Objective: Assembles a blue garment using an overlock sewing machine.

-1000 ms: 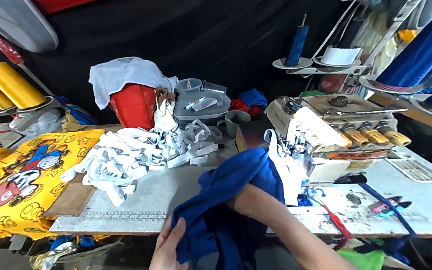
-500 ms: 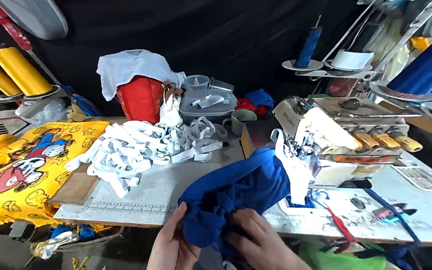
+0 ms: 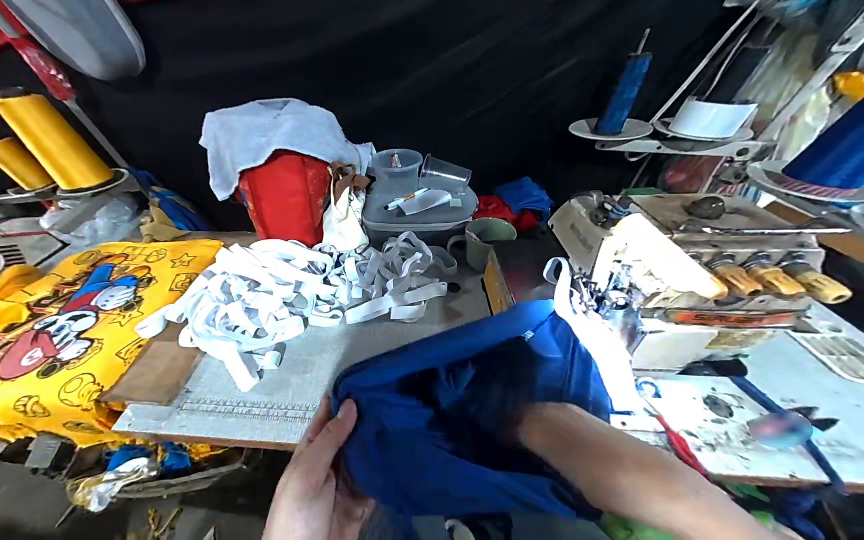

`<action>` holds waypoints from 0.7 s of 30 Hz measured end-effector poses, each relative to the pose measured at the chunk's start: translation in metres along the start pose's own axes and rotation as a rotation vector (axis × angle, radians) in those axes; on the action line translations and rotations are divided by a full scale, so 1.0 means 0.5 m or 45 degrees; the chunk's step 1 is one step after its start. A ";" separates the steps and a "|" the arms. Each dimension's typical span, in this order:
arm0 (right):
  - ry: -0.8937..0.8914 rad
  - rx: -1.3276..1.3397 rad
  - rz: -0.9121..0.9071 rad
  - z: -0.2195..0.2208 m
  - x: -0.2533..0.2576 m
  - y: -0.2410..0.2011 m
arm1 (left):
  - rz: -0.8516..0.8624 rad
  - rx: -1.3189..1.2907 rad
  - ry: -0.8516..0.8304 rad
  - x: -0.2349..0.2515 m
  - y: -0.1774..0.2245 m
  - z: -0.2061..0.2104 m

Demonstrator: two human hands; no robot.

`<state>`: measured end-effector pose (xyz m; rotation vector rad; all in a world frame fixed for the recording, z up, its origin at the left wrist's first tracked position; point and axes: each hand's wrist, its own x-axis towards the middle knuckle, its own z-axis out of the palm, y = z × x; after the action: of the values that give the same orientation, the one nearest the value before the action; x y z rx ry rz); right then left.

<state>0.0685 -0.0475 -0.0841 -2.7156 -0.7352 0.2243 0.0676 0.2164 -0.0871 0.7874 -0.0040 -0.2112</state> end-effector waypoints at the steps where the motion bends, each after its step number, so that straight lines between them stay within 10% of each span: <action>1: -0.038 0.054 -0.036 -0.009 -0.002 -0.002 | 0.022 0.011 0.003 0.004 0.004 0.006; 4: 0.324 0.117 -0.186 -0.013 0.004 0.023 | 0.012 0.049 0.011 0.013 0.002 0.025; 8: -0.326 0.649 -0.221 -0.052 -0.021 0.002 | 0.121 0.100 0.031 0.037 -0.010 0.032; 14: 0.206 0.366 -0.311 -0.016 -0.016 -0.002 | -0.137 0.014 -0.032 0.040 -0.006 0.058; 21: 0.601 0.868 -0.293 -0.013 0.003 0.091 | -0.215 0.179 0.085 0.011 -0.007 0.073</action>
<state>0.0925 -0.0853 -0.0937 -1.9138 -0.6633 -0.1882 0.0691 0.1873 -0.0643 0.9359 0.1122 -0.3470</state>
